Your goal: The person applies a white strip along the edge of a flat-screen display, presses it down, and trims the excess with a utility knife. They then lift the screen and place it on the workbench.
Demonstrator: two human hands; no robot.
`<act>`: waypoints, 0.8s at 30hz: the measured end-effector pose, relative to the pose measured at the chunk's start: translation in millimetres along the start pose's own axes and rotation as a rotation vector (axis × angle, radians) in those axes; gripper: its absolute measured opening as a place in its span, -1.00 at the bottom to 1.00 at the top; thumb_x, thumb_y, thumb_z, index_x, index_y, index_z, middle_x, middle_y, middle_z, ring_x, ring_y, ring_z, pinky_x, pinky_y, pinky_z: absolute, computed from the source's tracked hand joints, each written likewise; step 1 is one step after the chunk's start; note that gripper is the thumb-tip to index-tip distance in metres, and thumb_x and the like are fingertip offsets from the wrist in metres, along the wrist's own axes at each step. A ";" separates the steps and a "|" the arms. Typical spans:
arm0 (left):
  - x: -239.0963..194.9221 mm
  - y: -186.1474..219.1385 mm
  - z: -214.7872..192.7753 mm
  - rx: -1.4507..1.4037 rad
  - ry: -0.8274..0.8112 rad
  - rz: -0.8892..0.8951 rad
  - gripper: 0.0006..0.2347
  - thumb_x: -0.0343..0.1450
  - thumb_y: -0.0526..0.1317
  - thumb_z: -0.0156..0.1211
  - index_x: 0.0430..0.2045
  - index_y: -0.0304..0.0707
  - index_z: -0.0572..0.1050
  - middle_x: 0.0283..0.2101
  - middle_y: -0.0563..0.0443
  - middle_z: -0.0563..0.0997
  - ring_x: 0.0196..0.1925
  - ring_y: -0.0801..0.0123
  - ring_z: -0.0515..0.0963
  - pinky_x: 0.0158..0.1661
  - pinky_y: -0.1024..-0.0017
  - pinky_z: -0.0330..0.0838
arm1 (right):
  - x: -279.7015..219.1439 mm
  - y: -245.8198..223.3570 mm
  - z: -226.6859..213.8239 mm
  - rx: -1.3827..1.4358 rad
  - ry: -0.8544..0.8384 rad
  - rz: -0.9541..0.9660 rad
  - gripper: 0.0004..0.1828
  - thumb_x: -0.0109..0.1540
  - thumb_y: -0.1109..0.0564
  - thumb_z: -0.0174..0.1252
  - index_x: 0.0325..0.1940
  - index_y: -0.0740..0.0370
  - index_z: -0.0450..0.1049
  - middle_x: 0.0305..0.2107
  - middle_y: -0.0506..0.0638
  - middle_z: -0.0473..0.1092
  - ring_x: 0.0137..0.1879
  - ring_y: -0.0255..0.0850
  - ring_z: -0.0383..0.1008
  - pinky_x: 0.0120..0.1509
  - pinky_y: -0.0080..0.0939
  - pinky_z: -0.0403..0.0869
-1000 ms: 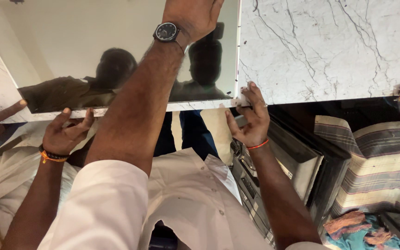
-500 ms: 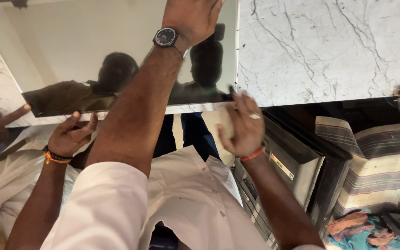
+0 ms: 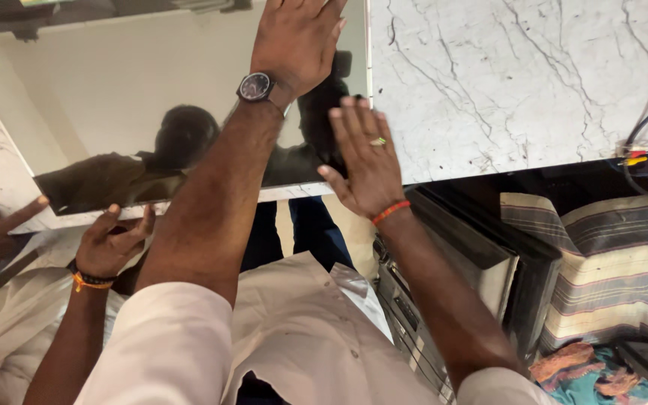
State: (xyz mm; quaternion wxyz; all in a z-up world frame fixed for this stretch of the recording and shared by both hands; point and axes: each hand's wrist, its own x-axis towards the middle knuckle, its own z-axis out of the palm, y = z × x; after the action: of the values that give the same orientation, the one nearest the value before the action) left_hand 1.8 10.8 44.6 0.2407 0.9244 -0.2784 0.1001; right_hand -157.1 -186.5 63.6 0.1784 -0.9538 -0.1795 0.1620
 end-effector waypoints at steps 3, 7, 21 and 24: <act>1.2 -2.2 -1.2 0.022 0.008 0.018 -0.61 0.56 -0.26 0.07 0.33 -0.37 0.40 0.30 -0.13 0.45 0.37 0.09 0.33 0.35 0.09 0.14 | 22.3 19.4 -7.6 -0.109 0.123 0.212 -0.06 0.43 -0.32 -0.18 0.64 0.43 -0.17 0.59 0.28 -0.19 0.72 0.15 -0.26 0.75 0.18 -0.20; -1.5 -4.1 3.7 0.026 -0.045 -0.015 -0.61 0.63 -0.22 0.09 0.35 -0.43 0.36 0.39 -0.14 0.39 0.46 0.09 0.26 0.43 0.08 0.06 | 24.9 29.6 -13.6 0.371 0.552 0.293 -0.01 0.56 -0.34 -0.12 0.64 0.53 -0.33 0.62 0.26 -0.19 0.78 0.05 -0.14 0.80 0.04 -0.05; -1.7 -6.3 17.5 0.086 -0.002 0.017 -0.67 0.61 -0.21 0.13 0.23 -0.44 0.48 0.34 -0.15 0.42 0.43 0.08 0.28 0.40 0.06 0.15 | 13.5 29.0 -5.5 -0.021 0.157 0.034 -0.16 0.33 -0.08 0.05 0.59 0.30 -0.04 0.52 0.28 -0.09 0.67 0.13 -0.19 0.71 0.21 -0.13; -5.2 -9.2 15.3 0.029 0.023 0.013 -0.69 0.59 -0.26 0.12 0.20 -0.44 0.49 0.31 -0.11 0.45 0.39 0.10 0.33 0.38 0.09 0.19 | 5.5 45.6 -8.1 1.160 0.678 0.204 -0.03 0.46 -0.04 0.19 0.62 0.16 -0.39 0.58 0.19 -0.42 0.71 0.07 -0.42 0.78 0.20 -0.17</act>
State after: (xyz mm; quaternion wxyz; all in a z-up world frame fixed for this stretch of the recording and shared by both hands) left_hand 3.5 12.2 26.2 0.2297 0.9249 -0.2800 0.1162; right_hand -136.3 -226.3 51.2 0.6913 -0.7141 0.0930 -0.0598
